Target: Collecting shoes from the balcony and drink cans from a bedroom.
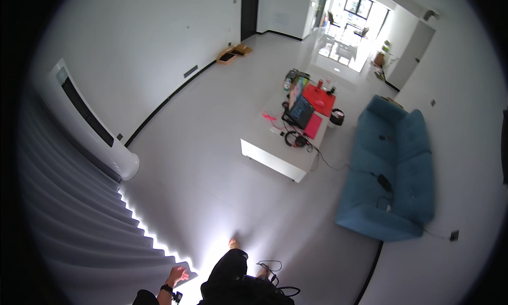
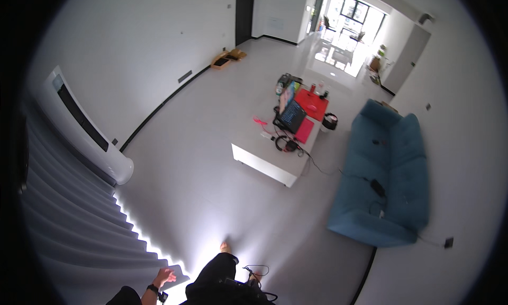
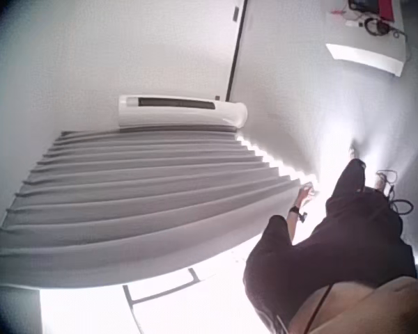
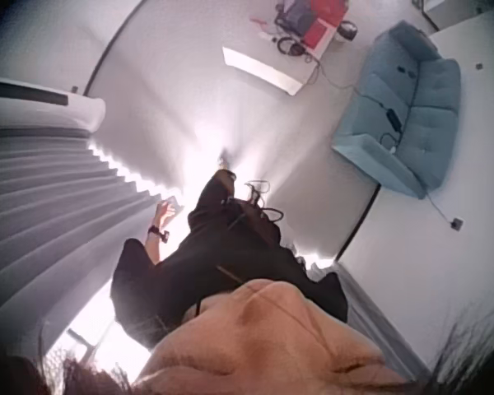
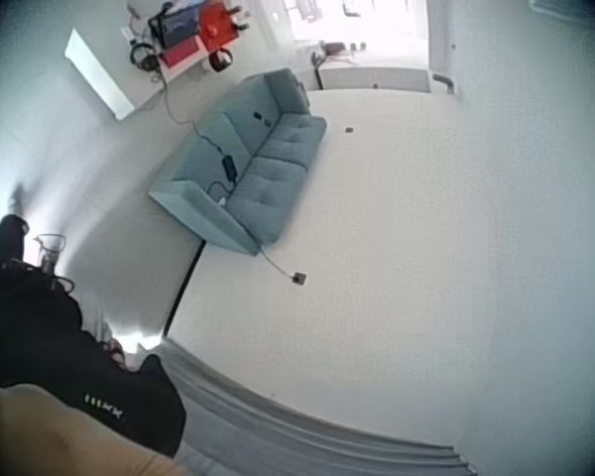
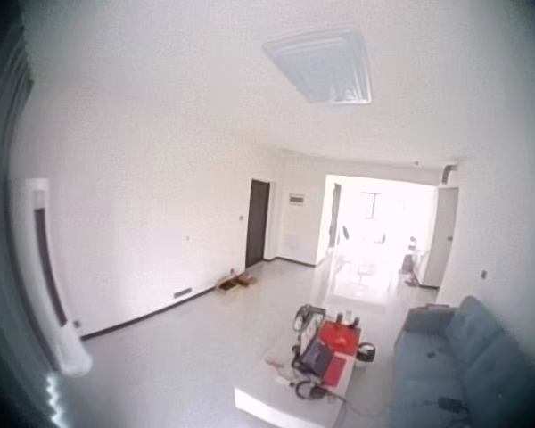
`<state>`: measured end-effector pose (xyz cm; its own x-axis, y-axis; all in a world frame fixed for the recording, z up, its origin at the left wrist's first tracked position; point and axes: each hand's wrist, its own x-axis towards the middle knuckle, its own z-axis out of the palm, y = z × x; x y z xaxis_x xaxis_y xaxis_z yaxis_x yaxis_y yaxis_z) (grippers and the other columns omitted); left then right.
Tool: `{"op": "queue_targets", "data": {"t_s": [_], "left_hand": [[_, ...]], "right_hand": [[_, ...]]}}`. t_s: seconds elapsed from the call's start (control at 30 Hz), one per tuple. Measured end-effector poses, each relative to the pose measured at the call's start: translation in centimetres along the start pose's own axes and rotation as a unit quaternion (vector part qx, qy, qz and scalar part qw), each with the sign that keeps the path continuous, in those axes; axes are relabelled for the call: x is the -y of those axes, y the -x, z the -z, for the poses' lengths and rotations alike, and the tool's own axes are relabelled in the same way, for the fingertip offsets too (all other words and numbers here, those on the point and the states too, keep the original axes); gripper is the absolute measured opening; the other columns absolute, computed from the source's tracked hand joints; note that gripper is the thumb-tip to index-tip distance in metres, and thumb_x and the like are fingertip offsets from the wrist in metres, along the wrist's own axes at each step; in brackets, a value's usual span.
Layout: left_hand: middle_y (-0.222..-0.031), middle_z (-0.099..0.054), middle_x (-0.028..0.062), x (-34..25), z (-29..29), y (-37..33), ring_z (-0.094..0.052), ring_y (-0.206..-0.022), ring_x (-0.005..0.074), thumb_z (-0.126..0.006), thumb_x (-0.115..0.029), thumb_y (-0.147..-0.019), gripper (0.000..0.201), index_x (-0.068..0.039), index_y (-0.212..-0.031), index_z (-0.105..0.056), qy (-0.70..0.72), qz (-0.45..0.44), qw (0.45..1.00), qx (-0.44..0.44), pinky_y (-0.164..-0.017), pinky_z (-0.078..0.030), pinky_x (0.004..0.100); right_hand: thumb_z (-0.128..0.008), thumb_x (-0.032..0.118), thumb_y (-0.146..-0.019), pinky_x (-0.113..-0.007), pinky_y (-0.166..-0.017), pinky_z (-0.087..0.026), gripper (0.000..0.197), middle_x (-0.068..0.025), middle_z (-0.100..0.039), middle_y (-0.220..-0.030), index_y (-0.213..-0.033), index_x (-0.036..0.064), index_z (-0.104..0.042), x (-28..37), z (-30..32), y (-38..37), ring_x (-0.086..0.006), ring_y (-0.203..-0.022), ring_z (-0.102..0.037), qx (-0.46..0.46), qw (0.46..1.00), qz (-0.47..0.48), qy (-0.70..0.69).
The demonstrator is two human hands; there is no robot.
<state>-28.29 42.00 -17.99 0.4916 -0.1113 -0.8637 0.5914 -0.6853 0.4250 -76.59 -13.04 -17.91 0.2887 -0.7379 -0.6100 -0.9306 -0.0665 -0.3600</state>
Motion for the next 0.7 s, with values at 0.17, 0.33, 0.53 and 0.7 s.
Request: {"op": "queue_targets", "data": {"t_s": [0.17,0.33,0.53,0.7], "left_hand": [[-0.104,-0.067,0.0212,7.1,5.1,-8.7,-0.071,-0.078,0.0306,-0.052,-0.022,-0.100,0.032,0.005,-0.116,-0.054,0.332,0.204,0.876,0.285,-0.069,-0.061,0.0402],[-0.101,-0.067,0.0202,-6.7,2.2,-18.7,-0.070,-0.078,0.0303,-0.052,-0.022,-0.099,0.031,0.004,-0.115,-0.054,0.123,0.151,0.973,0.127,-0.068,-0.061,0.0413],[-0.099,-0.065,0.0232,-35.4,6.6,-34.1,-0.070,-0.077,0.0351,-0.050,-0.015,-0.100,0.029,0.005,-0.119,-0.050,0.111,0.001,0.993,0.049,-0.068,-0.062,0.0470],[-0.093,-0.066,0.0216,-57.3,14.6,-42.4,-0.070,-0.080,0.0336,-0.065,-0.011,-0.090,0.037,0.000,-0.124,-0.053,0.063,-0.099,0.992,0.054,-0.070,-0.062,0.0439]], "right_hand": [[-0.059,0.022,-0.096,-0.044,-0.092,-0.053,0.039,-0.0204,-0.061,-0.120,-0.126,-0.0015,-0.052,7.6,-1.3,-14.2,-0.0342,-0.111,-0.061,0.147,0.985,-0.027,-0.086],[-0.059,0.024,-0.096,-0.044,-0.088,-0.056,0.037,-0.0200,-0.063,-0.116,-0.123,-0.0019,-0.054,9.8,-0.6,-26.2,-0.0335,-0.108,-0.063,0.152,0.983,-0.019,-0.103],[-0.063,0.027,-0.088,-0.046,-0.064,-0.054,0.024,-0.0106,-0.069,-0.078,-0.072,0.0095,-0.065,39.1,0.7,-49.0,-0.0317,-0.064,-0.066,0.131,0.928,0.306,0.169],[-0.067,0.021,-0.082,-0.038,-0.063,-0.057,0.012,-0.0110,-0.070,-0.072,-0.083,0.0089,-0.068,69.3,-5.2,-57.7,-0.0233,-0.064,-0.071,0.180,0.969,0.169,-0.002]]}}
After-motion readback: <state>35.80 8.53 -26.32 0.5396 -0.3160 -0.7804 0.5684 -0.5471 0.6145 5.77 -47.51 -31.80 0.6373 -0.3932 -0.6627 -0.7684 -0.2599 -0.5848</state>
